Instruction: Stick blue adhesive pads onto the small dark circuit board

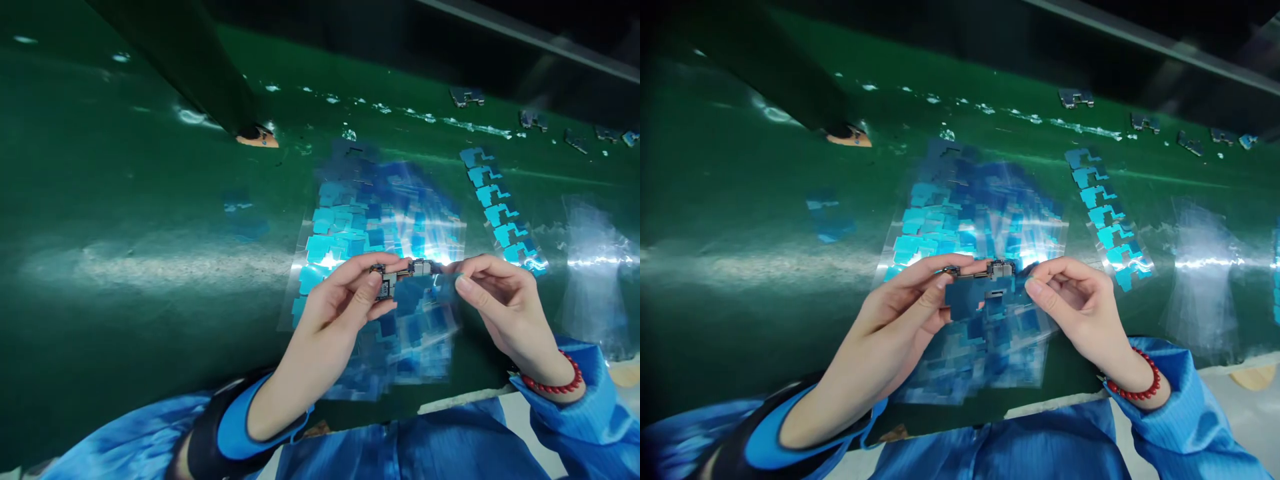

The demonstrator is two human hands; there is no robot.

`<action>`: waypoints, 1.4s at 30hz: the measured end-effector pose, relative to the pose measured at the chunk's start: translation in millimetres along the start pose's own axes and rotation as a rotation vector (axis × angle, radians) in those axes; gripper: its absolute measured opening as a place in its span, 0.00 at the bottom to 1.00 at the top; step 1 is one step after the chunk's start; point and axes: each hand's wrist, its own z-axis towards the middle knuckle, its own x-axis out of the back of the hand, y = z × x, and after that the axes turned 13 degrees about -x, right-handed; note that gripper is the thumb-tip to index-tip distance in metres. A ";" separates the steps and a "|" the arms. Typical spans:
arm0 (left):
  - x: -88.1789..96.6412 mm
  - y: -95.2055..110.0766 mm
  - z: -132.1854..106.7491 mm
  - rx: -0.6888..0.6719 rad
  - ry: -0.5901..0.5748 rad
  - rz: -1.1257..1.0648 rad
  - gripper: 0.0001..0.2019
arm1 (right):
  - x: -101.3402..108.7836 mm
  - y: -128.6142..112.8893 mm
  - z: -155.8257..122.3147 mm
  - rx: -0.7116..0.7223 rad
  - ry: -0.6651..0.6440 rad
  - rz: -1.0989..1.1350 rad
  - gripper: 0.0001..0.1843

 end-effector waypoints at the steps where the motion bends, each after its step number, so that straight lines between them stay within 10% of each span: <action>1: 0.4 0.4 -0.1 0.015 -0.007 -0.040 0.11 | 0.4 0.2 0.3 -0.006 0.007 0.007 0.05; 17: 1.9 8.2 6.4 0.073 -0.014 -0.060 0.20 | 5.7 2.1 5.2 -0.103 0.037 0.294 0.08; 28: 11.4 13.4 23.8 0.165 0.107 -0.499 0.16 | 26.4 38.4 17.2 -0.133 -0.021 0.341 0.11; 33: 9.7 14.7 18.3 0.083 -0.054 -0.360 0.32 | 25.5 41.1 21.0 -0.101 -0.055 0.341 0.11; 42: 7.8 5.9 9.1 -0.080 -0.337 0.096 0.22 | 13.8 24.9 12.3 -0.044 0.048 0.305 0.11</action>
